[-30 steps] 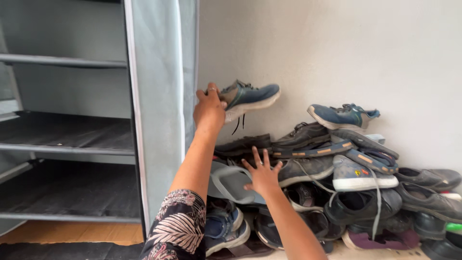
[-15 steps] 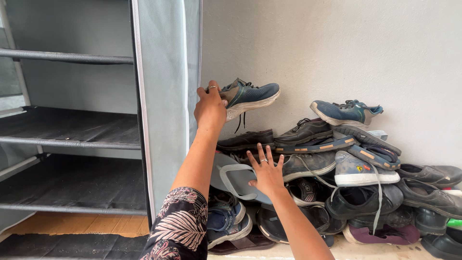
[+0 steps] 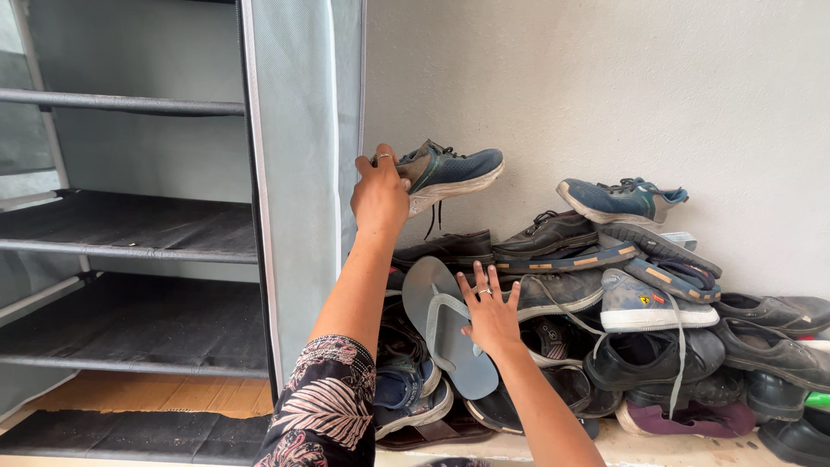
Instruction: The person picks up various shoes and sandals from a pile on the floor and places them one by one onto the shelves of a fabric shoe rack. The person handles sneakers, sandals, and flip-flops, arranging them on the upper shelves.
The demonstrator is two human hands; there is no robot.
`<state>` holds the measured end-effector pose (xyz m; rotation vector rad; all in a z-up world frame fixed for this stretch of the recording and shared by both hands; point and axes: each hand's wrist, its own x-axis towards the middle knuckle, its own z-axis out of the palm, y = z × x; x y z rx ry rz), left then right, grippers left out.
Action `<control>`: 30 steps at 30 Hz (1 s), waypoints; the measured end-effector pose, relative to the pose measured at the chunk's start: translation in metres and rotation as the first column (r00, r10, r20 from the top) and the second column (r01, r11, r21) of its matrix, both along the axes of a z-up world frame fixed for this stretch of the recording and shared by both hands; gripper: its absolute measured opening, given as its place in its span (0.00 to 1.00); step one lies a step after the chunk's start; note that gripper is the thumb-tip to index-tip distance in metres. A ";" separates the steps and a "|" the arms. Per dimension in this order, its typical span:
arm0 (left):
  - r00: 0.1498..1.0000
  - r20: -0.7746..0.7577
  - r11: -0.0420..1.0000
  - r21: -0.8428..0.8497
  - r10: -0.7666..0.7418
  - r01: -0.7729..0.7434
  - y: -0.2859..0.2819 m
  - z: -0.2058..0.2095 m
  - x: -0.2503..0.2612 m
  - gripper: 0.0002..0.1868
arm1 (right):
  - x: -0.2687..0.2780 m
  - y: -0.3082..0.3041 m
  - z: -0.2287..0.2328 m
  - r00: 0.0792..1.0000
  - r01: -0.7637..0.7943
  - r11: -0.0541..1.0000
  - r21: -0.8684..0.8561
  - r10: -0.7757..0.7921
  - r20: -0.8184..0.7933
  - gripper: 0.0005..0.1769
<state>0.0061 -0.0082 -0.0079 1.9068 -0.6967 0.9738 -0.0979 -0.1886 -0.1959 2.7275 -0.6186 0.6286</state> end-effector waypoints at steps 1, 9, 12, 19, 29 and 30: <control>1.000 0.014 1.000 -0.006 0.004 -0.004 -0.001 0.000 0.000 0.20 | -0.002 0.001 0.001 1.000 -0.002 1.000 0.003 0.002 0.002 0.66; 0.999 0.031 1.000 -0.017 0.011 -0.010 0.003 0.001 -0.010 0.21 | -0.026 0.022 0.025 0.994 -0.007 1.000 0.011 0.009 -0.113 0.64; 0.999 0.038 1.000 -0.031 -0.003 0.004 0.007 0.003 -0.013 0.22 | -0.034 0.029 0.033 0.987 -0.001 1.000 -0.016 -0.002 -0.159 0.61; 1.000 0.025 0.999 -0.042 -0.014 0.015 0.025 0.014 -0.026 0.21 | -0.030 0.029 0.048 0.999 -0.052 0.999 0.000 0.052 -0.007 0.57; 0.988 0.132 0.988 -0.122 -0.077 0.094 0.058 0.031 -0.055 0.19 | -0.017 0.043 0.093 0.791 -0.336 0.942 -0.005 0.286 0.540 0.59; 0.987 0.137 0.987 -0.123 -0.087 0.104 0.062 0.033 -0.058 0.19 | -0.017 0.047 0.098 0.782 -0.345 0.939 0.001 0.287 0.554 0.59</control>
